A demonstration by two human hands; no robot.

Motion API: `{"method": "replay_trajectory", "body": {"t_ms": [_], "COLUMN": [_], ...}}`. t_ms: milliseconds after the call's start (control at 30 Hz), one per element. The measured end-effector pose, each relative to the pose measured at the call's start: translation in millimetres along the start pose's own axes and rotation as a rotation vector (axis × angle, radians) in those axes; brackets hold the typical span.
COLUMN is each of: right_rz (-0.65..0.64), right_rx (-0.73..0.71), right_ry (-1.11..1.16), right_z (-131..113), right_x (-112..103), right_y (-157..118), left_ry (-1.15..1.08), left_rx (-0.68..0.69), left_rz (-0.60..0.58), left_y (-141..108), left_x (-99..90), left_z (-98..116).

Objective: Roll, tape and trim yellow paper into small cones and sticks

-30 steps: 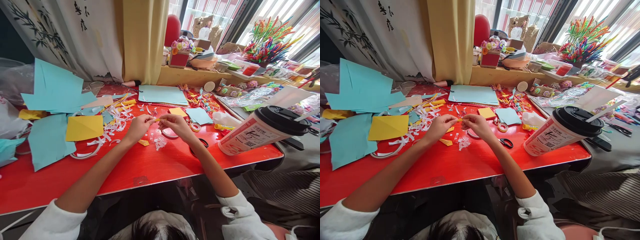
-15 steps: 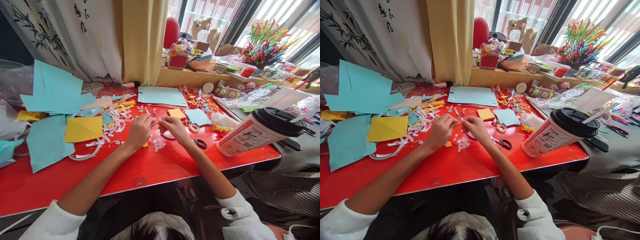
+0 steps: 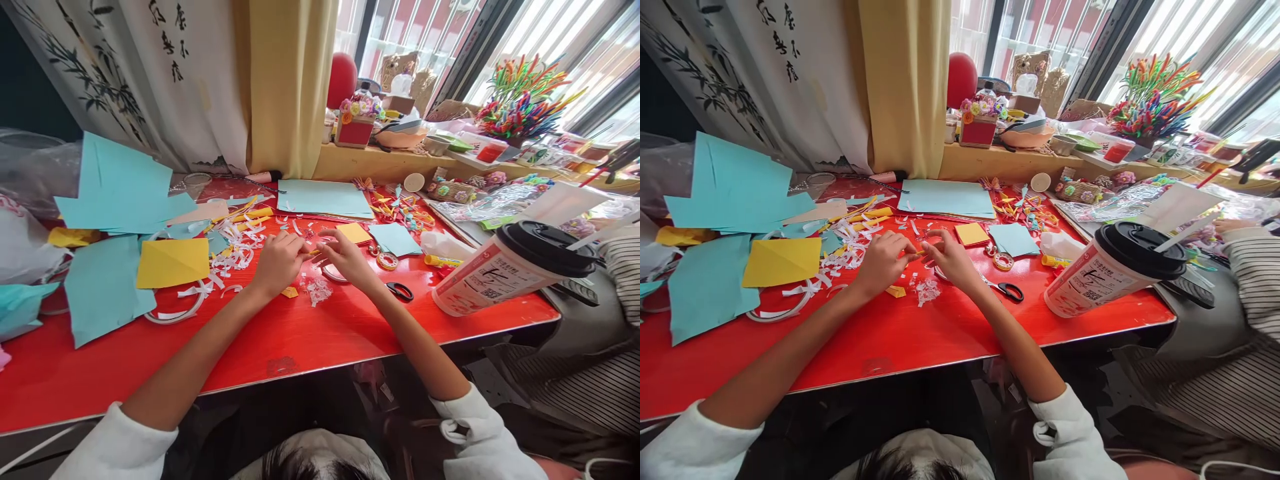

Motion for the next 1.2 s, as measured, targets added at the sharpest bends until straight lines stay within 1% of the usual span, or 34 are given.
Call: {"method": "replay_trajectory", "body": {"t_ms": [67, 133, 200, 300, 367, 400, 500, 600, 733, 800, 833, 867, 900, 967, 1000, 1033, 1067, 1200], "right_rz": [-0.009, -0.009, 0.045, 0.191, 0.256, 0.261, 0.191, 0.140, 0.204, 0.208, 0.198, 0.183, 0.160, 0.089, 0.043, -0.001, -0.039, -0.151], "right_rx": [-0.043, -0.093, -0.122, -0.126, -0.112, -0.100, -0.060, -0.053, -0.051, -0.046, -0.048, -0.056, -0.065, -0.072, -0.065, -0.054, -0.042, -0.029], "right_ry": [-0.040, -0.100, -0.164, -0.208, -0.154, -0.097, 0.088, 0.153, 0.181, 0.195, 0.202, 0.208, 0.208, 0.185, 0.170, 0.158, 0.148, 0.114], "right_z": [-6, -13, -16, -19, -20, -20, -20, -22, -18, -17, -17, -18, -20, -25, -26, -27, -27, -32], "right_x": [0, -2, -9, -27, -35, -36, -26, -18, -23, -24, -23, -22, -19, -11, -5, 0, 6, 21], "right_y": [0, 0, 0, -1, -2, -1, 0, 0, -1, -2, -1, -1, -1, -1, -1, -2, -3, -8], "left_ry": [-0.047, -0.114, -0.213, -0.321, -0.323, -0.330, -0.457, -0.583, -0.575, -0.557, -0.554, -0.558, -0.566, -0.610, -0.641, -0.675, -0.707, -0.785], "left_rx": [-0.047, -0.082, -0.089, -0.127, -0.201, -0.238, -0.304, -0.285, -0.230, -0.179, -0.162, -0.167, -0.189, -0.251, -0.267, -0.269, -0.260, -0.249], "left_rz": [0.022, 0.010, -0.055, -0.189, -0.242, -0.255, -0.273, -0.345, -0.459, -0.529, -0.545, -0.521, -0.458, -0.266, -0.191, -0.151, -0.147, -0.192], "left_y": [1, 3, 4, 5, 5, 4, 2, -1, -3, -4, -4, -1, 2, 9, 11, 12, 12, 10], "left_x": [-4.5, -5.7, -2.0, 7.0, 10.7, 11.2, 11.2, 16.8, 23.9, 24.8, 23.2, 18.6, 11.2, -8.7, -16.5, -20.8, -21.4, -13.0], "left_z": [-2, -5, -7, -15, -24, -27, -26, -14, -7, -5, -5, -8, -12, -22, -25, -25, -23, -16]}}
Point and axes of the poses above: each hand's wrist, its own y-axis towards the middle knuckle, its own x-axis out of the palm, z = x × y, the point moved 10 cm from there along y, towards the middle knuckle, and after that the axes turned 8 degrees about -x, right-handed, at the moved point
